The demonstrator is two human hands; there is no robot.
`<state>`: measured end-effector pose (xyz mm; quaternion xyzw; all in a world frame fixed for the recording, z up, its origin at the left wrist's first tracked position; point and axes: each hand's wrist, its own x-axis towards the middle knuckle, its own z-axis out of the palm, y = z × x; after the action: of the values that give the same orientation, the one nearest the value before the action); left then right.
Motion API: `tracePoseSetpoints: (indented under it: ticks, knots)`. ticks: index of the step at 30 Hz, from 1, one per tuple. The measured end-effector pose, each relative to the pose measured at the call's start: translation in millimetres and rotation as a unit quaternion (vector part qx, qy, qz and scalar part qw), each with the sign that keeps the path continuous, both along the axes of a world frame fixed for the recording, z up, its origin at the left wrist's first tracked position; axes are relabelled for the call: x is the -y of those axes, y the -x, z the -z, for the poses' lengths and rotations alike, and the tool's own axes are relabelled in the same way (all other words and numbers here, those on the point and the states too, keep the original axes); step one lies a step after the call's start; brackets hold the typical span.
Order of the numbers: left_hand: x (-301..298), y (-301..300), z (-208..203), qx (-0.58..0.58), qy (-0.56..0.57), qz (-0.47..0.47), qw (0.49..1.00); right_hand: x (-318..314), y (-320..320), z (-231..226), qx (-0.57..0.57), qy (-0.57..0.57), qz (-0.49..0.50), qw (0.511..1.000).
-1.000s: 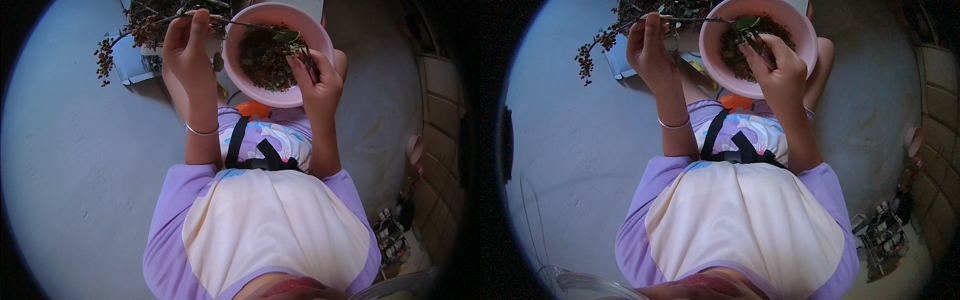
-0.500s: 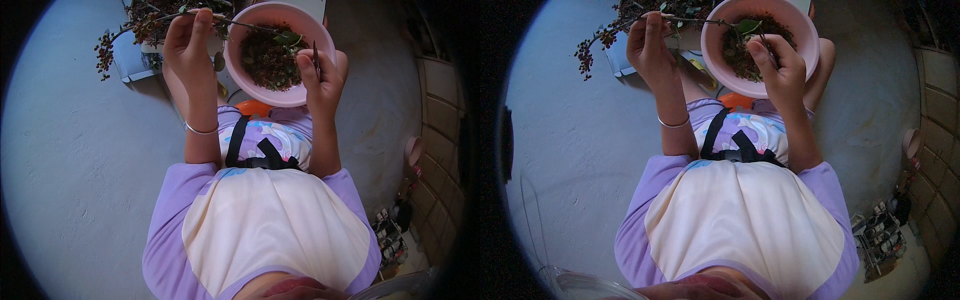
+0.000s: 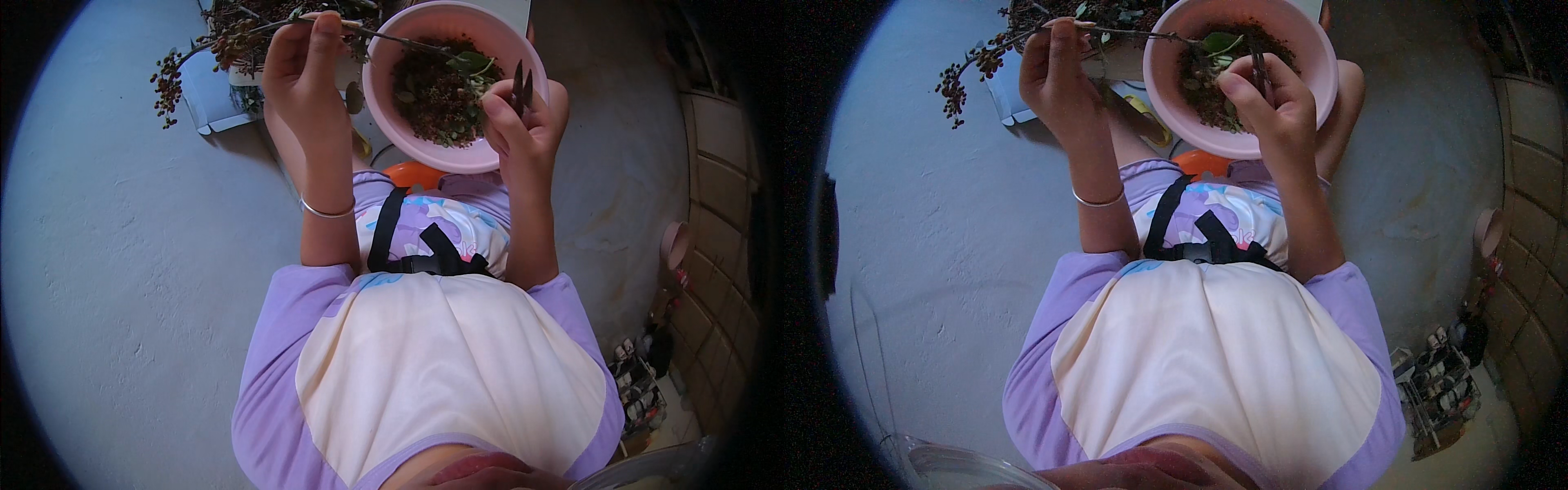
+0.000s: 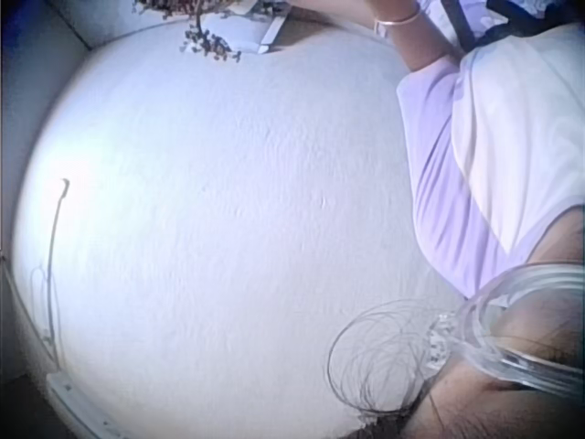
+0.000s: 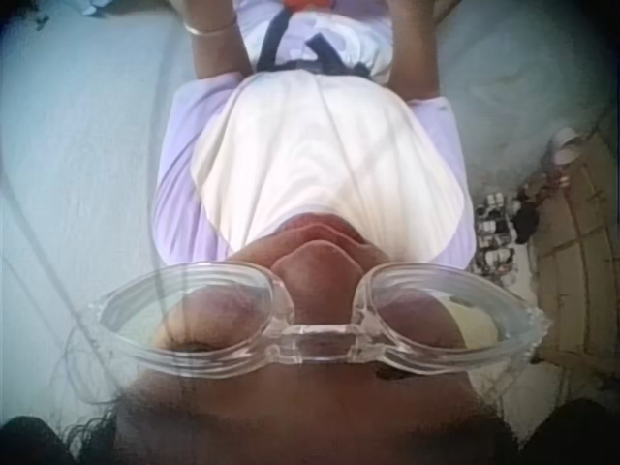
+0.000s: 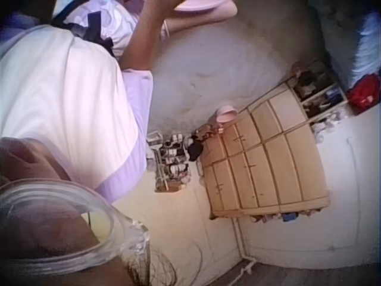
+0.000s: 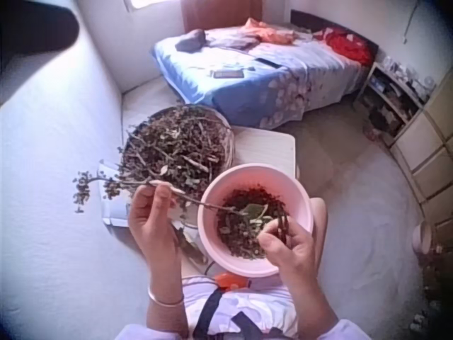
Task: The person plucks small leaves from thin branches by hand, placing the harvested leaves into a pink bowl.
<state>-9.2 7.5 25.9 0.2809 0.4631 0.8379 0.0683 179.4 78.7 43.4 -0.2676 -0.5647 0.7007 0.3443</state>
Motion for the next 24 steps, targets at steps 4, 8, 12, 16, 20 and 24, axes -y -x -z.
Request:
tracePoseSetpoints:
  ticks: [4, 8, 12, 16, 20, 24]
  knots:
    - [1.5, 4.2, -2.4, 0.0, 0.037, -0.025, 0.999, 1.3, -6.0, -1.7, -0.01, 0.009, 0.013, 1.0]
    - [4.0, 12.6, -0.9, 0.012, 0.012, -0.037, 0.999, 4.3, -7.7, -1.8, 0.007, -0.057, 0.007, 0.998]
    - [1.9, 22.1, 1.8, 0.031, -0.015, -0.037, 0.999, 5.6, -4.1, 9.4, 0.075, -0.206, -0.084, 0.972]
    - [-2.3, 28.6, 5.5, 0.039, 0.013, -0.056, 0.998, 16.4, 7.5, 20.9, 0.144, -0.29, -0.175, 0.93]
    - [-2.9, 30.8, 6.4, 0.031, 0.026, -0.07, 0.997, 14.2, 3.4, 7.6, 0.176, -0.23, -0.178, 0.94]
    - [-1.9, 27.6, 2.7, 0.028, 0.02, -0.067, 0.997, -4.4, -0.7, -13.9, 0.148, -0.197, -0.118, 0.962]
